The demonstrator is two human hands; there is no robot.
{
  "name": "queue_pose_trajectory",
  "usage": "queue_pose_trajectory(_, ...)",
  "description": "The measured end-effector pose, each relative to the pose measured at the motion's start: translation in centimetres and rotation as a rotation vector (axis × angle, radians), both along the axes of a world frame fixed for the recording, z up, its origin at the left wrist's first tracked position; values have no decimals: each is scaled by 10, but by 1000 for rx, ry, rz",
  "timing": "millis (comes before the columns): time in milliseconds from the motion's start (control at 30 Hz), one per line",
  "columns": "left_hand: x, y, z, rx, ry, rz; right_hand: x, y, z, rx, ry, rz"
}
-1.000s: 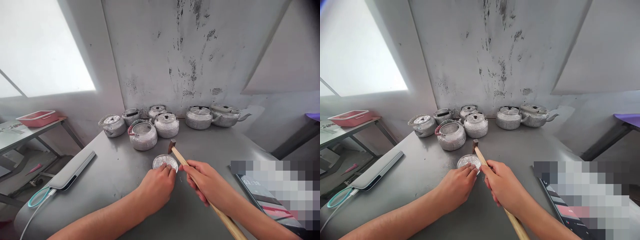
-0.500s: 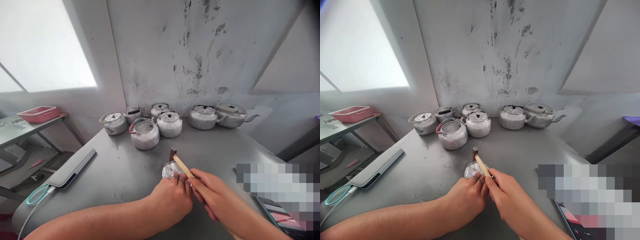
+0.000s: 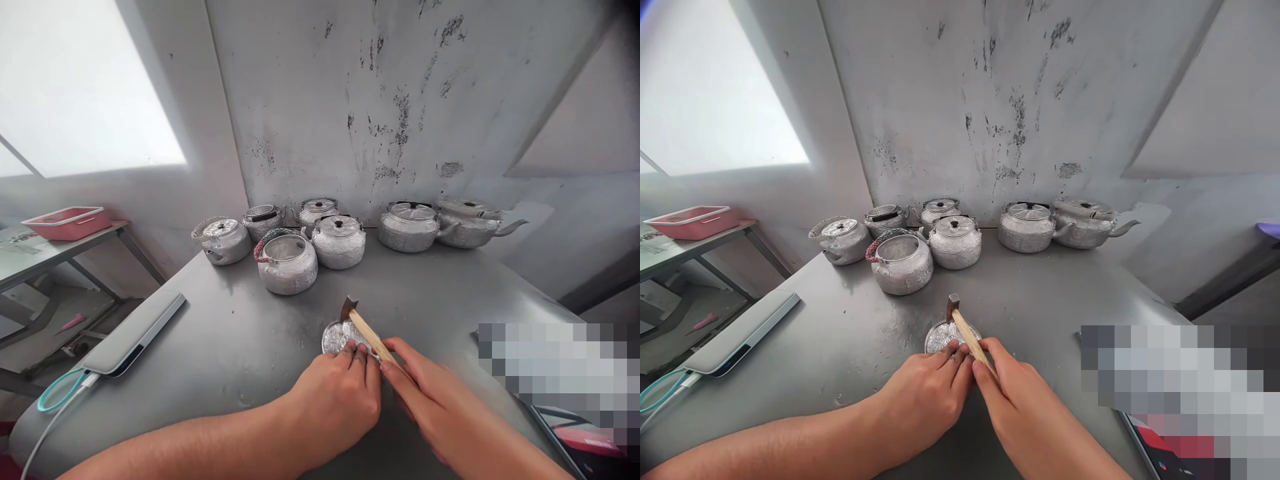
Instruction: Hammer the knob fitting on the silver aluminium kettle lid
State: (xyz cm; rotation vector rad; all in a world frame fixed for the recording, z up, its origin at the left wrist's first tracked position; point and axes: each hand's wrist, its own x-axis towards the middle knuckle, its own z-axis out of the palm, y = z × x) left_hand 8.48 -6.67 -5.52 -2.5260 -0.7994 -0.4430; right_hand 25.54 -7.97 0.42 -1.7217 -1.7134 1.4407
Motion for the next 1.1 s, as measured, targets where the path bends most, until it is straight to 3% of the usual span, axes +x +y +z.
queue_pose_trajectory(100, 1, -3, -1, 11, 23, 16, 2, -1, -4, -77, 116, -82)
queue_pose_trajectory(200, 0, -4, 5, -3, 56, -9, 4, -3, -7, -86, 188, -57)
queue_pose_trajectory(367, -8, -2, 31, -323, 99, -41, 3, -5, -1, -132, 183, -26)
queue_pose_trajectory(500, -11, -5, 40, -356, 65, 43, 6, -1, 7, -134, 157, -25)
queue_pose_trajectory(700, -6, -6, 21, -179, 84, 92, 8, 8, 16, -115, 88, -37)
queue_pose_trajectory(833, -6, -2, 9, -53, 91, 103, 3, 7, 9, -126, 155, -82)
queue_pose_trajectory(1000, -8, -1, 8, -6, 65, 64, 4, 3, -10, -145, 214, -88)
queue_pose_trajectory(1100, -7, -2, 9, 7, 61, 58, 5, 2, -10, -151, 192, -93)
